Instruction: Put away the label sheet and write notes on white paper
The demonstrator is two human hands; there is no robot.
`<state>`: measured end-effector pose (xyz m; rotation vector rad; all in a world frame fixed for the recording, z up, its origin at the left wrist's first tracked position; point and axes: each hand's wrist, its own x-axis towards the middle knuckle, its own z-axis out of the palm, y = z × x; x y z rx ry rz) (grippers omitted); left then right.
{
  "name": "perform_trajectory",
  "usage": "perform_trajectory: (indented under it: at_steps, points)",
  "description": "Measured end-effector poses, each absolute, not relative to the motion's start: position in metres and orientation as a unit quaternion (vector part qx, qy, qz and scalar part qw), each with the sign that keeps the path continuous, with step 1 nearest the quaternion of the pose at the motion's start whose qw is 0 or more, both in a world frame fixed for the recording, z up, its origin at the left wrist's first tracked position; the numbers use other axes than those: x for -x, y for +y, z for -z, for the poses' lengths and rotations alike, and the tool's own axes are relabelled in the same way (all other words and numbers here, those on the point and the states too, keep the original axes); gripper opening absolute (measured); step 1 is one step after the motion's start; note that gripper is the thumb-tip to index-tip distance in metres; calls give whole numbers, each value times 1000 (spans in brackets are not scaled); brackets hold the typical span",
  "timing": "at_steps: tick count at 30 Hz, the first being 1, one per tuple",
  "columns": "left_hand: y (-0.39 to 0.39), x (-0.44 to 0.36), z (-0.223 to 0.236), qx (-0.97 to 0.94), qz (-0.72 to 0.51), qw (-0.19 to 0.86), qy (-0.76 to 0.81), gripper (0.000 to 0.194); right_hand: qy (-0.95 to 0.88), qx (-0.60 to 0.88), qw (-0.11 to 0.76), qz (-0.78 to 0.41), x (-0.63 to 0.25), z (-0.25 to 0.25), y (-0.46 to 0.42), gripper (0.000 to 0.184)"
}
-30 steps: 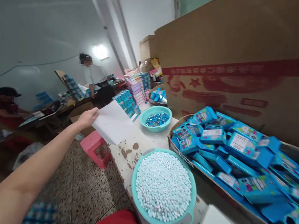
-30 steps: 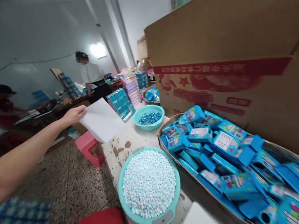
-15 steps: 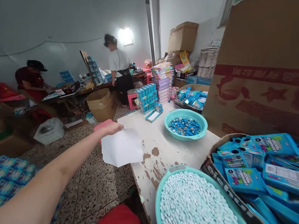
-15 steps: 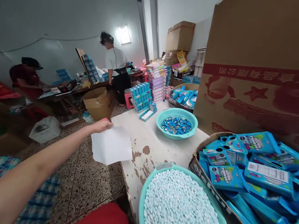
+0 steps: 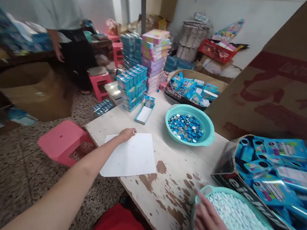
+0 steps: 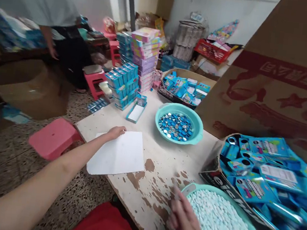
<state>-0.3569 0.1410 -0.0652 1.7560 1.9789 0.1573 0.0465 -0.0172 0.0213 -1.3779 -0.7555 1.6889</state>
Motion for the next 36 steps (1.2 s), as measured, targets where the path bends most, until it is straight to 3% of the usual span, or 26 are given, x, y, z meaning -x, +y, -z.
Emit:
perform_trajectory:
  at_steps: [2,5,10,14,22,25,31,34,36]
  points:
    - [154,357,71,-644,-84,224,726,31,-268,507,400,-715,-15,-25,-13,64]
    - [157,348,57,-659,-142,202,711,36,-233,475,380,-759,23,-25,3,59]
    - [100,302,17,-796,-263,265,476,44,-252,490,320,-771,37,-16,17,54]
    - [37,270,20,-821,-200,305,439,23,-258,469,242,-809,26,-1,17,46]
    - [-56,242,16,-608,-187,400,659,16,-238,417,280,-831,60,30,0,45]
    - [-76,237,15,-488,-257,451,701,28,-328,429,262,-800,82,38,-7,51]
    - [-136,300,30,-241,-428,495,717,32,-314,462,409,-722,87,26,36,49]
    - [-160,343,50,-147,-498,526,674,48,-323,483,428,-692,89,21,49,50]
    - [-159,364,69,-65,-550,541,632,45,-340,493,430,-675,98,23,44,49]
